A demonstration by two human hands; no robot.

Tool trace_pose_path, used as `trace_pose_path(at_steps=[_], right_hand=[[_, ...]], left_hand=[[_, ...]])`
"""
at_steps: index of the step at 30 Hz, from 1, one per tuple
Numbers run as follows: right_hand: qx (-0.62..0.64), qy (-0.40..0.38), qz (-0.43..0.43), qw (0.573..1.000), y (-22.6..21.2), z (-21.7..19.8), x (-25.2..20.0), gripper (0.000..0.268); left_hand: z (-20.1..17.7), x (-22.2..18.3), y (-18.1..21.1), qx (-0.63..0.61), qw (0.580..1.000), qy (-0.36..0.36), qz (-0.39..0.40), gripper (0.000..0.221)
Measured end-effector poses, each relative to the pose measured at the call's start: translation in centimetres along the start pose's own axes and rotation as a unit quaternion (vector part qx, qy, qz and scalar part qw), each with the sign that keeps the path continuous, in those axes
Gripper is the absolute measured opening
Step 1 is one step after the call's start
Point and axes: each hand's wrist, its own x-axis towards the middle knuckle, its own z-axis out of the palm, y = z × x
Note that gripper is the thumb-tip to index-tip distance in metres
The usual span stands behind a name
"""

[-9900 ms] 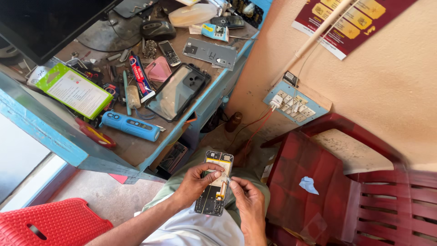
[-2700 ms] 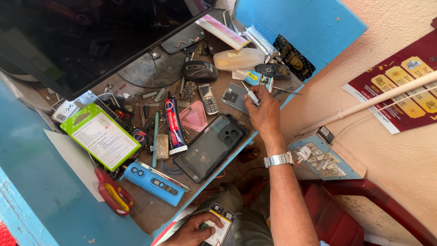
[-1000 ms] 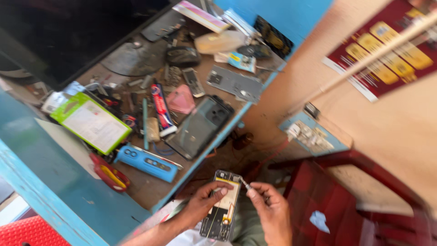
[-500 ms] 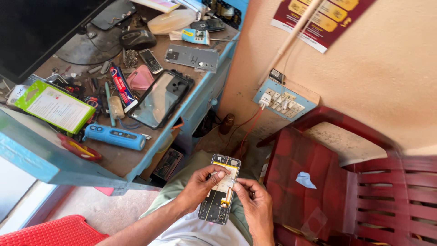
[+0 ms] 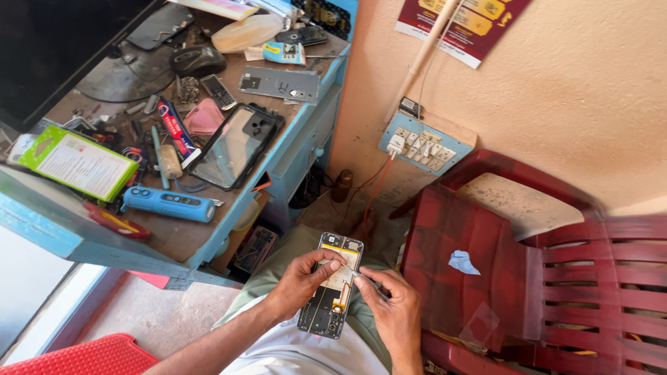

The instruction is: The person is repairing a disassembled smartphone while sitting on a low stool. They use a screwdriver to remove screws from the internal frame and a blue heat gun to apply heat to the battery area, likely to soften adhesive for removal.

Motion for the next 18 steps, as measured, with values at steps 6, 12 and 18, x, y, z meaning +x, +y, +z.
trace_pose_path(at_steps=[6,12,18], right_hand=[[-0.021,-0.008,-0.015,1.0,-0.81,0.18,0.14,0.025],[-0.048,-0.01,-0.031,0.998,-1.15,0.46,0.28,0.025],[-0.055,-0.002,-0.015,0.998,-0.64,0.57,0.11,0.023]], left_hand=[[-0.75,-0.09,0.15,0.06,0.998,-0.005,0.021,0.025],[-0.95,-0.16,0.16,0.071,0.997,-0.004,0.027,0.026],[-0.79,-0.5,0.33,0.107,0.994,0.001,0.023,0.027]])
